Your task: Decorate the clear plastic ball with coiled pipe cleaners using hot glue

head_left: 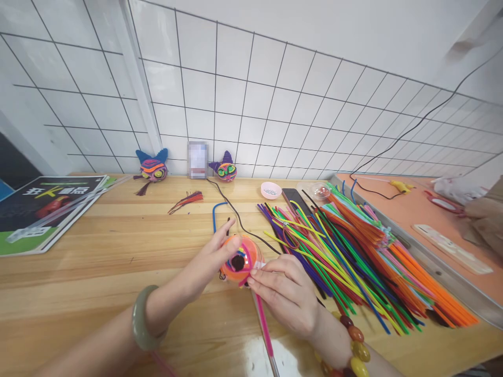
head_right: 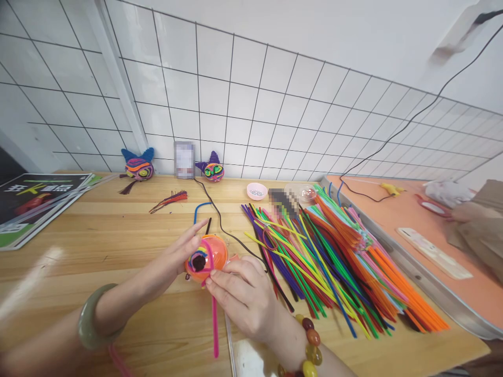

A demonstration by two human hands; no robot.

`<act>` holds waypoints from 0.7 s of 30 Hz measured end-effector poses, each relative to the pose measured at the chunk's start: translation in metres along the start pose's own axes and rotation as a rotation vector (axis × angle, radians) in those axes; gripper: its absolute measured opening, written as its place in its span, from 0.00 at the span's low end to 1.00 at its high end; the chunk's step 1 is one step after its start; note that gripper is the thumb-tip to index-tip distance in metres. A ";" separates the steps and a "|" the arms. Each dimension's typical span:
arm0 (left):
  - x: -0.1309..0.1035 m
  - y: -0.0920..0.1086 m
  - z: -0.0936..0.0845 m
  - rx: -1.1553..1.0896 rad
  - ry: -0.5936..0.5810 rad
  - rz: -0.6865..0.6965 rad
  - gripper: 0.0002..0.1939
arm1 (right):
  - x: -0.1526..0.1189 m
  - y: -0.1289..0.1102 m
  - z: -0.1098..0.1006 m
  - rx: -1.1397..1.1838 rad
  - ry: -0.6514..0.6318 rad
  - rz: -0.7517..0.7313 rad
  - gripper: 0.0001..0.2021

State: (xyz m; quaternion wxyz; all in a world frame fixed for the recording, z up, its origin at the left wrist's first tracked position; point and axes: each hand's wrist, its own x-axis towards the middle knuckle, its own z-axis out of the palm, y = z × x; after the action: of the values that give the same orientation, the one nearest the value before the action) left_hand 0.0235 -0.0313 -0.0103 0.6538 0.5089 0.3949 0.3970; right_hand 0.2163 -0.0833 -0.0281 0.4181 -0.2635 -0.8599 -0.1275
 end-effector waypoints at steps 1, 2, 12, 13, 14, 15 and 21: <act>0.000 0.002 0.001 0.037 -0.013 -0.035 0.47 | 0.000 0.000 0.000 -0.002 -0.003 -0.001 0.10; -0.001 0.004 0.002 0.067 -0.037 -0.068 0.52 | 0.000 0.000 0.000 -0.003 -0.006 -0.004 0.10; -0.003 0.006 0.008 0.061 -0.077 -0.039 0.59 | 0.000 -0.001 0.001 -0.007 0.000 0.005 0.10; -0.003 0.006 0.009 0.076 -0.068 -0.031 0.59 | 0.000 -0.001 0.001 -0.011 0.001 0.005 0.10; -0.003 0.007 0.010 0.091 -0.055 -0.024 0.59 | 0.000 -0.001 0.001 -0.017 0.002 0.002 0.10; -0.003 0.008 0.010 0.103 -0.041 -0.021 0.59 | 0.001 -0.001 0.000 -0.024 0.004 -0.002 0.10; -0.007 0.012 0.013 0.173 -0.008 0.003 0.57 | 0.002 0.000 -0.001 -0.043 0.002 -0.043 0.09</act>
State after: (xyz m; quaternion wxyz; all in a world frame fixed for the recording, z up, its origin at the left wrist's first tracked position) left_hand 0.0318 -0.0404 0.0045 0.6082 0.5659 0.4244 0.3603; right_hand 0.2159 -0.0835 -0.0259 0.4103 -0.2537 -0.8621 -0.1554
